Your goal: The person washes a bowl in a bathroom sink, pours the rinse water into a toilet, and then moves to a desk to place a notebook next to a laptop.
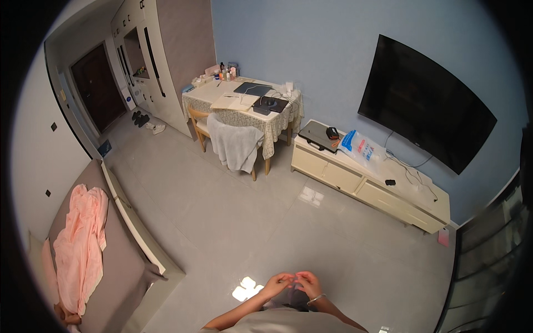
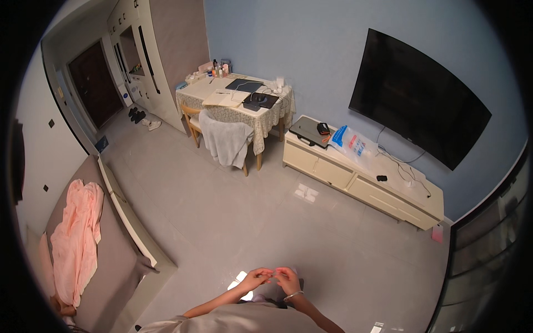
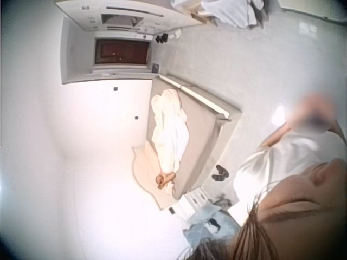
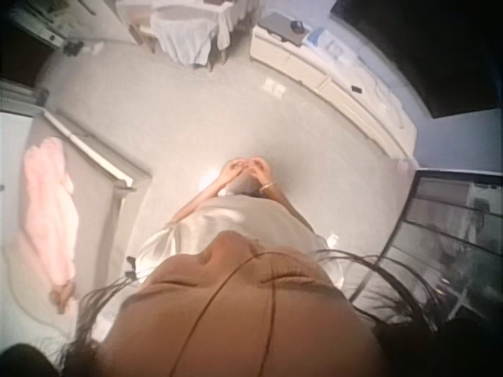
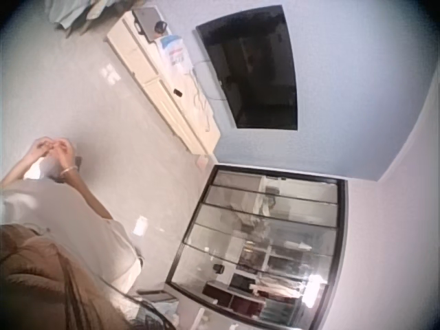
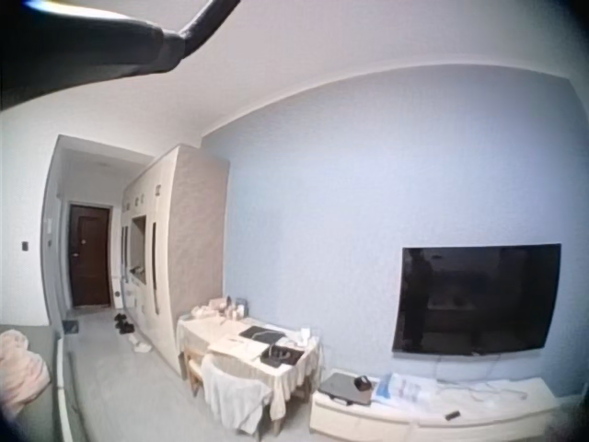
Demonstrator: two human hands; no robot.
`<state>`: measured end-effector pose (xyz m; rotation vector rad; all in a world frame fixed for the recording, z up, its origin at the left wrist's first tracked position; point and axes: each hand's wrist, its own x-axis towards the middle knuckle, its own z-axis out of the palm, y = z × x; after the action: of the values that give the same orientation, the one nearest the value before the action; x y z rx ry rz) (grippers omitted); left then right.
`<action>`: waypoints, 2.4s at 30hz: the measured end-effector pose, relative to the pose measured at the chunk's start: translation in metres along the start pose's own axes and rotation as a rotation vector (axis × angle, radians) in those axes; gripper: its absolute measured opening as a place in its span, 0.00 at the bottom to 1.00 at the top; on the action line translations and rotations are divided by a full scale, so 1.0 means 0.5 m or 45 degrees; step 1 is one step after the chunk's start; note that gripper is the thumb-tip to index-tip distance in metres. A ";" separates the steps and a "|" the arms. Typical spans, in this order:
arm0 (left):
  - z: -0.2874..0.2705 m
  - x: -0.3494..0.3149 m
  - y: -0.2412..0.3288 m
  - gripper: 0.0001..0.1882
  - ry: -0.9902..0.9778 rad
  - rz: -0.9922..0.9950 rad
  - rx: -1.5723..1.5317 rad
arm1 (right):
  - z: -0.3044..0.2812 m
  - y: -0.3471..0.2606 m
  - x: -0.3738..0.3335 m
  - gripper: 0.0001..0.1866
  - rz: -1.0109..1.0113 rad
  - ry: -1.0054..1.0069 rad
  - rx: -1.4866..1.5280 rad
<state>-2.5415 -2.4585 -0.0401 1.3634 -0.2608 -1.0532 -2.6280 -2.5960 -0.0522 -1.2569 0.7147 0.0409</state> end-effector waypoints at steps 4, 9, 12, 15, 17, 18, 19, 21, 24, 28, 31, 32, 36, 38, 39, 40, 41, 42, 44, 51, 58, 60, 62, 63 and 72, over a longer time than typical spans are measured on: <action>-0.065 0.147 0.057 0.13 0.057 0.008 0.105 | -0.026 -0.043 0.179 0.10 -0.166 -0.007 -0.062; -0.147 0.283 0.196 0.12 0.310 0.046 -0.014 | 0.016 -0.193 0.396 0.10 -0.302 -0.223 -0.223; -0.222 0.350 0.252 0.12 0.491 0.117 -0.077 | 0.059 -0.283 0.526 0.10 -0.316 -0.384 -0.259; -0.309 0.396 0.310 0.11 0.622 0.107 -0.174 | 0.135 -0.363 0.652 0.09 -0.311 -0.458 -0.342; -0.404 0.434 0.306 0.11 0.708 0.097 -0.211 | 0.199 -0.376 0.747 0.08 -0.347 -0.517 -0.346; -0.454 0.452 0.313 0.11 0.759 0.062 -0.213 | 0.234 -0.387 0.802 0.07 -0.373 -0.544 -0.342; -0.504 0.476 0.323 0.11 0.806 0.026 -0.213 | 0.264 -0.400 0.858 0.07 -0.408 -0.561 -0.381; -0.609 0.508 0.361 0.10 0.855 -0.011 -0.257 | 0.345 -0.425 0.951 0.06 -0.462 -0.584 -0.426; -0.774 0.575 0.431 0.10 0.901 0.002 -0.245 | 0.444 -0.458 1.090 0.05 -0.445 -0.484 -0.419; -0.981 0.698 0.583 0.10 0.948 0.195 -0.046 | 0.541 -0.539 1.258 0.05 -0.471 -0.357 -0.437; -1.112 0.816 0.700 0.11 0.869 0.185 0.059 | 0.596 -0.645 1.376 0.05 -0.558 -0.197 -0.457; -1.148 0.867 0.738 0.11 0.843 0.166 0.038 | 0.602 -0.675 1.420 0.05 -0.584 -0.138 -0.476; -1.298 1.084 0.848 0.13 0.789 0.204 0.094 | 0.653 -0.800 1.627 0.07 -0.617 0.062 -0.608; -1.359 1.156 0.878 0.15 0.810 0.230 0.171 | 0.682 -0.830 1.717 0.07 -0.671 0.119 -0.773; -1.402 1.196 0.905 0.16 0.828 0.298 0.240 | 0.704 -0.848 1.759 0.07 -0.698 0.147 -0.846; -1.455 1.247 0.937 0.16 0.843 0.367 0.309 | 0.725 -0.877 1.817 0.08 -0.764 0.129 -0.861; -1.505 1.273 0.945 0.17 0.861 0.388 0.374 | 0.762 -0.922 1.853 0.09 -0.784 0.096 -0.876; -1.554 1.299 0.960 0.18 0.904 0.363 0.480 | 0.787 -0.967 1.891 0.09 -0.821 0.078 -0.900; -1.625 1.359 1.003 0.19 0.967 0.322 0.623 | 0.821 -1.022 1.954 0.11 -0.765 0.114 -0.935; -1.859 1.553 1.032 0.29 1.026 0.090 0.895 | 0.929 -1.106 2.173 0.15 -0.702 0.246 -1.204; -1.947 1.650 1.015 0.26 0.818 -0.164 0.439 | 1.041 -1.131 2.336 0.19 -0.712 0.513 -1.476; -1.952 1.642 1.038 0.17 0.731 -0.177 0.363 | 1.060 -1.135 2.373 0.15 -0.644 0.548 -1.558; -1.958 1.643 1.055 0.13 0.634 -0.235 0.313 | 1.060 -1.132 2.401 0.12 -0.556 0.552 -1.624; -1.960 1.644 1.061 0.11 0.584 -0.265 0.287 | 1.061 -1.128 2.405 0.10 -0.550 0.572 -1.605; -1.940 1.620 1.137 0.04 0.351 -0.062 0.325 | 0.946 -1.102 2.280 0.06 -0.446 0.935 -1.149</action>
<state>-1.1585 -2.4891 -0.1201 1.7337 -0.1607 -0.8792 -1.2880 -2.7655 -0.1082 -2.3010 1.1490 -0.4537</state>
